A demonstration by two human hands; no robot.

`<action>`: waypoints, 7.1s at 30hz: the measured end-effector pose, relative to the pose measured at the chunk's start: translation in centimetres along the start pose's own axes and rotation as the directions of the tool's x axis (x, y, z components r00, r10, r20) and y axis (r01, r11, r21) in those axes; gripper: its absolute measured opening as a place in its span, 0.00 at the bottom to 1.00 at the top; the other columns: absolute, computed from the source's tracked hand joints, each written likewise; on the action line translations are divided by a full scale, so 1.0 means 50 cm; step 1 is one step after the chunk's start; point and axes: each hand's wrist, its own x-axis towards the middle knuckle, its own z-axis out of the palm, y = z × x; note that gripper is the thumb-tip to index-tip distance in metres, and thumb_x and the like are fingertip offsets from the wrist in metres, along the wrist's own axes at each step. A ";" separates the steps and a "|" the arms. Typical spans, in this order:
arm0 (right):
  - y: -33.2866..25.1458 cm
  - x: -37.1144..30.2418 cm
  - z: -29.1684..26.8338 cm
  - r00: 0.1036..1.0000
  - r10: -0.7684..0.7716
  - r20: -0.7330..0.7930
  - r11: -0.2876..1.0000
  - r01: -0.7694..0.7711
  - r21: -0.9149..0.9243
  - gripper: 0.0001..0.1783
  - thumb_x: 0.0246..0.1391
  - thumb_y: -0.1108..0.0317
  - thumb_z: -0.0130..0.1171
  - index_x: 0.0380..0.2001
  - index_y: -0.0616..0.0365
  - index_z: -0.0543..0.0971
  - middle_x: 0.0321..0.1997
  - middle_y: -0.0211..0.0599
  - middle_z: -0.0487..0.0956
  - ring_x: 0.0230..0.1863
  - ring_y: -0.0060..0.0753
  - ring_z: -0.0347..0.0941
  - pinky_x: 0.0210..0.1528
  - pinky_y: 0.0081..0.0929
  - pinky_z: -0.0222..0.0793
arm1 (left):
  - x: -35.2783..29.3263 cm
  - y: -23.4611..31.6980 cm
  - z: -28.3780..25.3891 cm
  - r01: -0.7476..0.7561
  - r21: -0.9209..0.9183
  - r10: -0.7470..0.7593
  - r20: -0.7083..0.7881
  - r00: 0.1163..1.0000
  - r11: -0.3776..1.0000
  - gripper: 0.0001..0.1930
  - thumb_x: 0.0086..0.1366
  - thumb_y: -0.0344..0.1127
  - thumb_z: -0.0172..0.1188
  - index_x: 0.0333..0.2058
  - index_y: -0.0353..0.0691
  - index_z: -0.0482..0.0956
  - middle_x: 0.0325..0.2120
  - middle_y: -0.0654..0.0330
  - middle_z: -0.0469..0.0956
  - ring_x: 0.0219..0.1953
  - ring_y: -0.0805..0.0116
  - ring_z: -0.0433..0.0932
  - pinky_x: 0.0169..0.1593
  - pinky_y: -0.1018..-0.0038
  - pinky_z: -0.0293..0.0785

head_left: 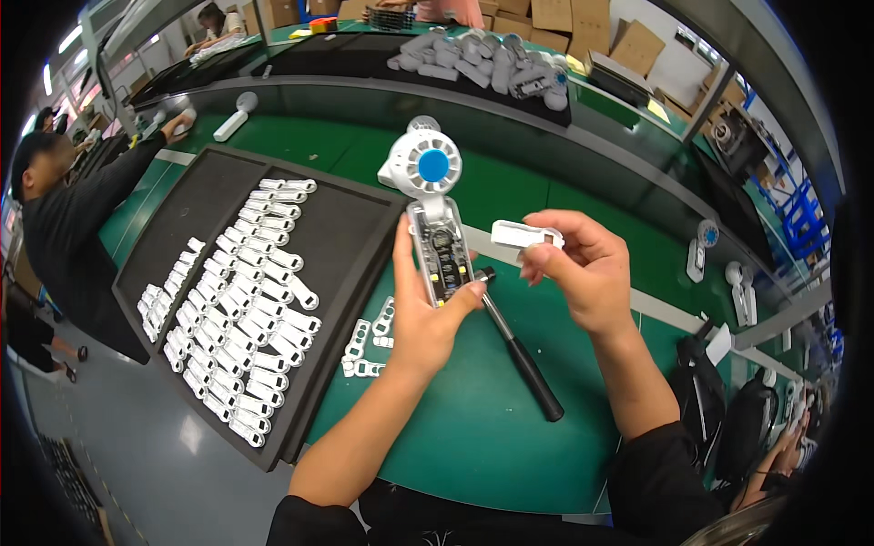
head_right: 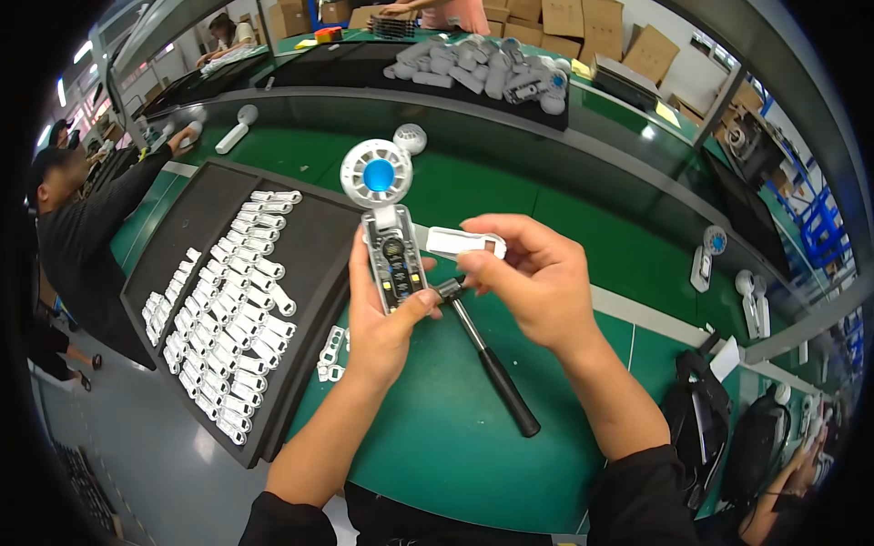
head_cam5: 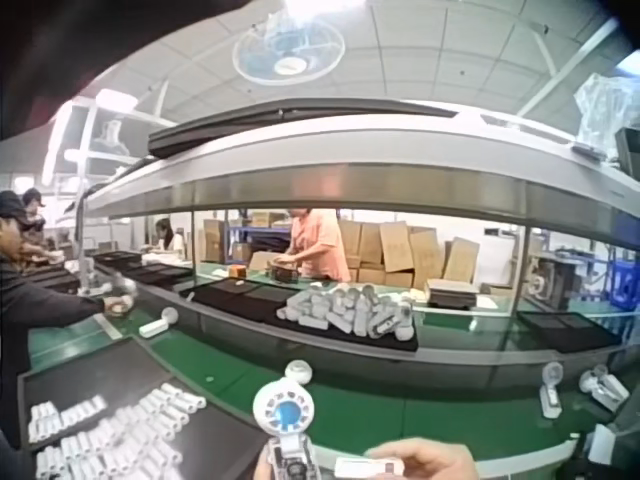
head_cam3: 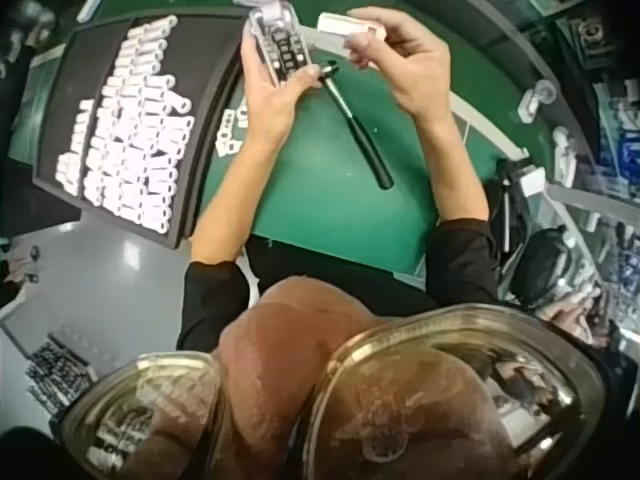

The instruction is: Assembling small components into white plastic device housings using a mallet on an assembly line.

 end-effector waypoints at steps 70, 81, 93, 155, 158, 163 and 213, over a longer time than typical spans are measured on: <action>-0.005 -0.064 0.024 0.908 0.367 0.202 0.812 -0.207 -0.547 0.09 0.56 0.72 0.55 0.39 0.66 0.77 0.32 0.44 0.80 0.25 0.41 0.77 0.30 0.29 0.73 | -0.008 0.030 0.012 0.199 -0.129 -0.192 0.062 0.979 0.972 0.33 0.52 0.18 0.56 0.57 0.39 0.57 0.33 0.57 0.71 0.25 0.70 0.74 0.24 0.75 0.71; -0.022 -0.064 0.031 0.954 0.245 0.171 0.890 -0.151 -0.430 0.11 0.60 0.66 0.54 0.32 0.65 0.75 0.28 0.46 0.80 0.24 0.42 0.75 0.28 0.29 0.72 | -0.012 0.043 0.019 0.281 -0.044 -0.278 0.060 0.959 0.959 0.28 0.52 0.18 0.56 0.52 0.37 0.60 0.28 0.59 0.72 0.24 0.71 0.74 0.22 0.75 0.70; 0.041 -0.034 -0.006 0.842 0.529 0.104 0.602 -0.285 -0.746 0.19 0.64 0.56 0.50 0.40 0.64 0.76 0.16 0.34 0.71 0.21 0.28 0.71 0.27 0.27 0.67 | 0.014 0.020 -0.013 0.246 -0.142 -0.268 -0.165 0.949 0.959 0.17 0.67 0.37 0.51 0.51 0.36 0.66 0.35 0.52 0.78 0.33 0.67 0.80 0.37 0.71 0.77; 0.243 0.109 -0.242 0.969 -0.245 0.042 -0.002 0.043 -0.999 0.26 0.46 0.66 0.65 0.51 0.58 0.74 0.48 0.47 0.76 0.53 0.53 0.70 0.58 0.45 0.62 | -0.016 -0.064 0.001 0.052 0.294 -0.060 0.018 0.998 0.954 0.21 0.73 0.44 0.45 0.52 0.33 0.72 0.51 0.55 0.72 0.52 0.65 0.72 0.54 0.71 0.69; 0.271 0.115 -0.237 0.755 -0.650 0.086 -0.136 -0.004 -0.991 0.24 0.46 0.67 0.65 0.49 0.58 0.75 0.45 0.46 0.77 0.49 0.51 0.71 0.56 0.45 0.63 | -0.023 -0.067 0.005 0.058 0.225 -0.058 -0.007 0.998 0.973 0.18 0.72 0.42 0.51 0.50 0.33 0.74 0.45 0.58 0.74 0.46 0.75 0.70 0.51 0.77 0.66; 0.277 0.097 -0.207 0.762 -0.637 0.117 0.103 0.235 -0.967 0.14 0.44 0.78 0.59 0.38 0.59 0.78 0.39 0.44 0.77 0.47 0.49 0.72 0.53 0.43 0.65 | -0.028 -0.066 0.002 0.010 0.277 -0.016 0.020 1.000 0.961 0.14 0.70 0.36 0.53 0.48 0.32 0.75 0.42 0.57 0.77 0.43 0.71 0.74 0.48 0.76 0.70; 0.296 0.074 -0.118 0.767 -0.608 0.204 0.456 0.548 -0.702 0.08 0.41 0.77 0.57 0.29 0.59 0.80 0.32 0.40 0.78 0.37 0.43 0.75 0.41 0.36 0.72 | 0.385 -0.137 -0.067 -0.154 0.920 -0.020 0.158 0.987 -0.359 0.30 0.59 0.42 0.62 0.55 0.30 0.65 0.48 0.40 0.75 0.49 0.41 0.75 0.52 0.54 0.72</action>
